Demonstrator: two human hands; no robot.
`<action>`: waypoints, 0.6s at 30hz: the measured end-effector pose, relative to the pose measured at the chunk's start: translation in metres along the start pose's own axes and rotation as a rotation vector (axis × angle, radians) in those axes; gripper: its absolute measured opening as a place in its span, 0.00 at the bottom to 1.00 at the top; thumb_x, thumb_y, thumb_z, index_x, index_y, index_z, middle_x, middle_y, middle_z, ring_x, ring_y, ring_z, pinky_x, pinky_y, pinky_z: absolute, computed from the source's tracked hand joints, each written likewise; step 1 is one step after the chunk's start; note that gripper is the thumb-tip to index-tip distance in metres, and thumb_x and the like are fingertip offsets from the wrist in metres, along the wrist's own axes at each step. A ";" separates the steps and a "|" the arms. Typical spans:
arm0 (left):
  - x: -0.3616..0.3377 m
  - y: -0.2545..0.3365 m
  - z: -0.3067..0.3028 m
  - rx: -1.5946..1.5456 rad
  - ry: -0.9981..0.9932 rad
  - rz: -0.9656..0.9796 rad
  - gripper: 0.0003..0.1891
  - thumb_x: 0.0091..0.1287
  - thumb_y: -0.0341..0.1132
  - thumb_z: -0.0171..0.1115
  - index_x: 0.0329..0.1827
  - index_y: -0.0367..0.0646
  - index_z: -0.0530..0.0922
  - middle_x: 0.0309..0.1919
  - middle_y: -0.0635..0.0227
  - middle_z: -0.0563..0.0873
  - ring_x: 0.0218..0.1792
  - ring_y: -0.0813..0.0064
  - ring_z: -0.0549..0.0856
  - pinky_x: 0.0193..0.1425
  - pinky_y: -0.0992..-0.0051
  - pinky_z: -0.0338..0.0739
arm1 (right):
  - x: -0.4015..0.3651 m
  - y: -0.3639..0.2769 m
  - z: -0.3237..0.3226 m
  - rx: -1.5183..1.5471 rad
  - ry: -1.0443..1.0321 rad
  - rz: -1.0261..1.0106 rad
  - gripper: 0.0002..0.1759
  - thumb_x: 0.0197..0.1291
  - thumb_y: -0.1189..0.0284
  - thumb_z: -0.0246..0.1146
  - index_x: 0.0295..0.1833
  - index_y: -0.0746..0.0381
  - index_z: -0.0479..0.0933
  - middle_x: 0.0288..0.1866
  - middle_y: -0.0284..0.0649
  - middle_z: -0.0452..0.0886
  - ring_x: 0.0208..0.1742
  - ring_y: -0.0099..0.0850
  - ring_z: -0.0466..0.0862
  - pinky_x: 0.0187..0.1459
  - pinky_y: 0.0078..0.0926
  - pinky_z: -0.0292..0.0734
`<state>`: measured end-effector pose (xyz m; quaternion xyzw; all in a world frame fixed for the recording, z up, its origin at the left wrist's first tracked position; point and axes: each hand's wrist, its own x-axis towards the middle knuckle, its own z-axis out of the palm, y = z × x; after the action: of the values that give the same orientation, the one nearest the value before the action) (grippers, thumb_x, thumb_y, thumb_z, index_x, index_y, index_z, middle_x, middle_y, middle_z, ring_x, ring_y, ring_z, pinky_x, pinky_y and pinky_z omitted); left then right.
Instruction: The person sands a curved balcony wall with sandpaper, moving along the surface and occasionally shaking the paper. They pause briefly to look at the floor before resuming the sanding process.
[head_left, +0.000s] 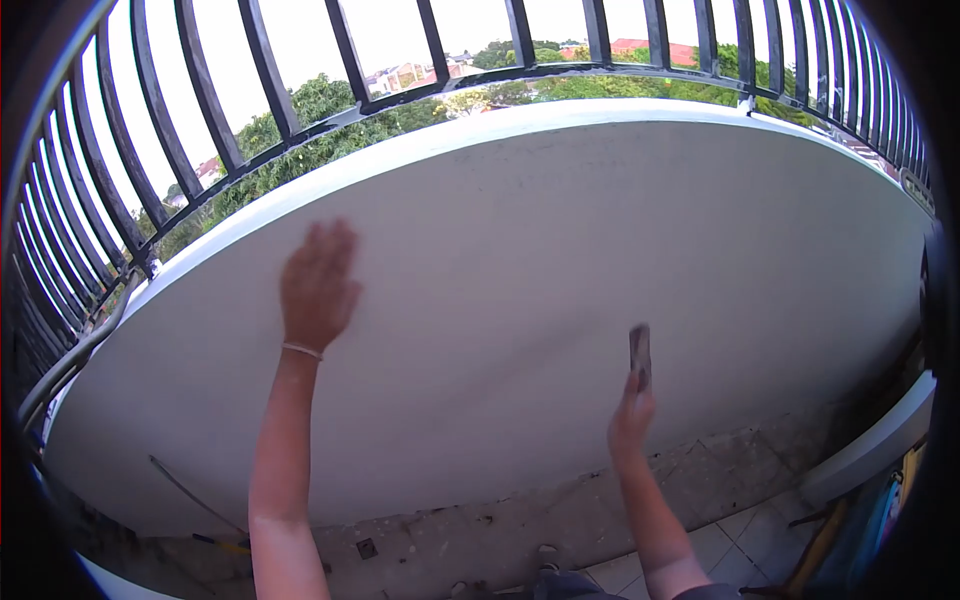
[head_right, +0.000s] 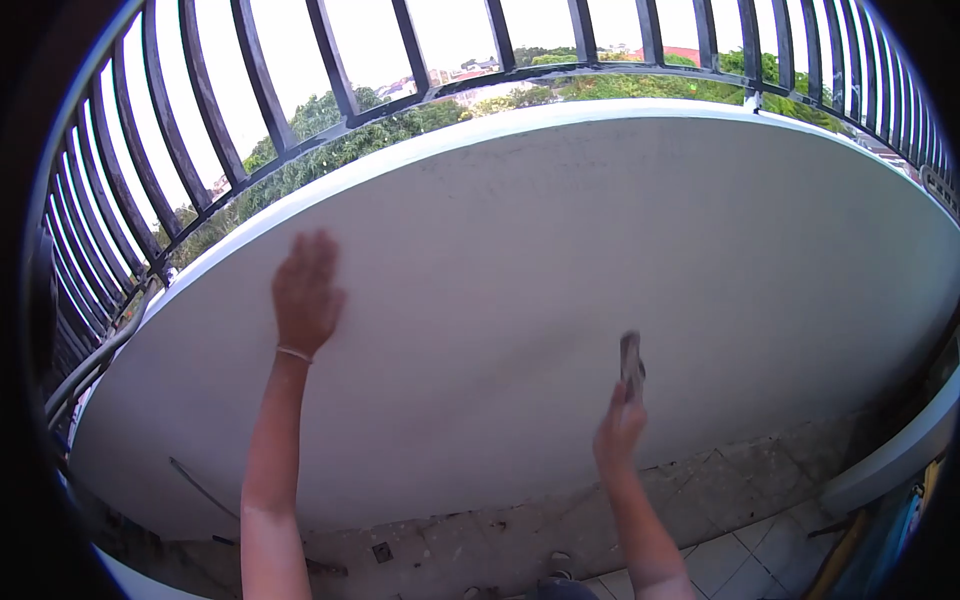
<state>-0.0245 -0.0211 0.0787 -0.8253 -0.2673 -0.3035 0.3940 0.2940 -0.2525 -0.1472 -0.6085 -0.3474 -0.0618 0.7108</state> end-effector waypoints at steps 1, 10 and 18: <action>-0.001 0.001 0.000 0.017 0.070 -0.118 0.37 0.62 0.39 0.61 0.78 0.46 0.64 0.79 0.63 0.62 0.80 0.58 0.58 0.77 0.59 0.53 | 0.017 -0.015 0.009 0.027 -0.002 -0.035 0.29 0.78 0.60 0.49 0.68 0.76 0.67 0.54 0.53 0.81 0.50 0.35 0.80 0.54 0.31 0.73; 0.046 0.070 0.013 -0.023 -0.116 0.374 0.40 0.62 0.46 0.63 0.78 0.44 0.61 0.80 0.67 0.59 0.81 0.68 0.56 0.80 0.66 0.51 | 0.011 -0.071 0.065 0.238 0.001 0.008 0.26 0.77 0.62 0.52 0.62 0.77 0.71 0.36 0.40 0.76 0.37 0.24 0.71 0.39 0.25 0.68; 0.151 0.116 -0.006 -0.032 0.016 0.518 0.41 0.63 0.48 0.64 0.79 0.47 0.60 0.81 0.73 0.57 0.80 0.75 0.55 0.80 0.72 0.53 | -0.020 -0.053 0.027 0.188 -0.081 0.192 0.25 0.78 0.59 0.50 0.57 0.74 0.73 0.28 0.33 0.69 0.30 0.21 0.65 0.32 0.25 0.64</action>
<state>0.1539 -0.0583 0.1323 -0.8701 -0.0393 -0.2032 0.4473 0.2410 -0.2476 -0.1145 -0.5715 -0.3203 0.0637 0.7528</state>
